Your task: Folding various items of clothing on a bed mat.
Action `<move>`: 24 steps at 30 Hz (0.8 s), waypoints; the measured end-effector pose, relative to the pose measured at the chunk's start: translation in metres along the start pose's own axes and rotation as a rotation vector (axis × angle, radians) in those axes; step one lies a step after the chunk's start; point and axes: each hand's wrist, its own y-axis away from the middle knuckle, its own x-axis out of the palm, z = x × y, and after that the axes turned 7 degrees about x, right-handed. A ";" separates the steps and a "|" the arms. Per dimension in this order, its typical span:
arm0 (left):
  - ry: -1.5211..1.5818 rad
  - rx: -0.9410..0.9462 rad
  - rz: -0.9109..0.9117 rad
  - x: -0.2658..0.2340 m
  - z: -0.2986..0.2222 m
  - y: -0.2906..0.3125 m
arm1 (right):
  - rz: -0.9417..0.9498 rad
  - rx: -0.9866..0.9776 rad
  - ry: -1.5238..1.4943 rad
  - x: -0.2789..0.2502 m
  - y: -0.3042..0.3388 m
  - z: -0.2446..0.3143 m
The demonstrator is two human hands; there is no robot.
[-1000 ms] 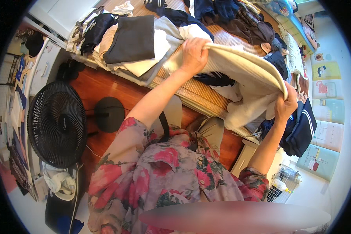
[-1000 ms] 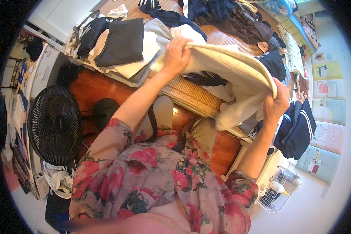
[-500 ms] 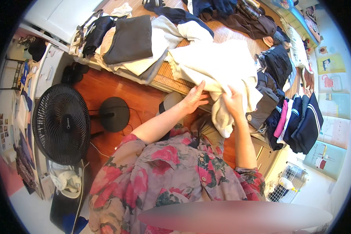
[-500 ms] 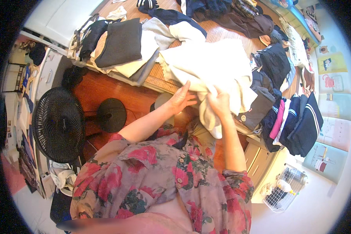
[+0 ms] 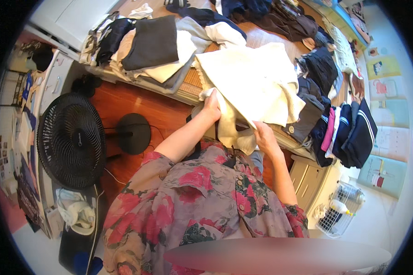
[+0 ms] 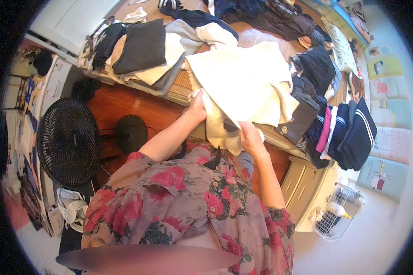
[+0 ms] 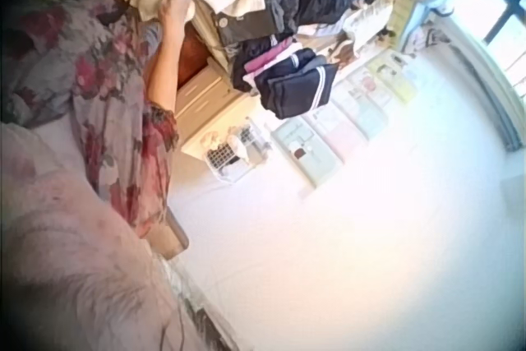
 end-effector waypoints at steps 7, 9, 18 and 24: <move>-0.081 -0.133 0.008 0.002 -0.001 0.023 | -0.338 0.057 0.103 -0.061 0.023 0.031; -0.020 -0.127 0.058 -0.015 0.003 0.008 | -0.324 0.030 0.170 -0.069 0.031 0.049; -0.002 -0.192 0.171 0.019 0.020 0.012 | -0.001 0.062 0.019 -0.039 0.081 0.050; -0.186 -0.196 -0.006 0.051 0.019 -0.018 | 0.069 0.227 0.148 -0.015 0.076 0.009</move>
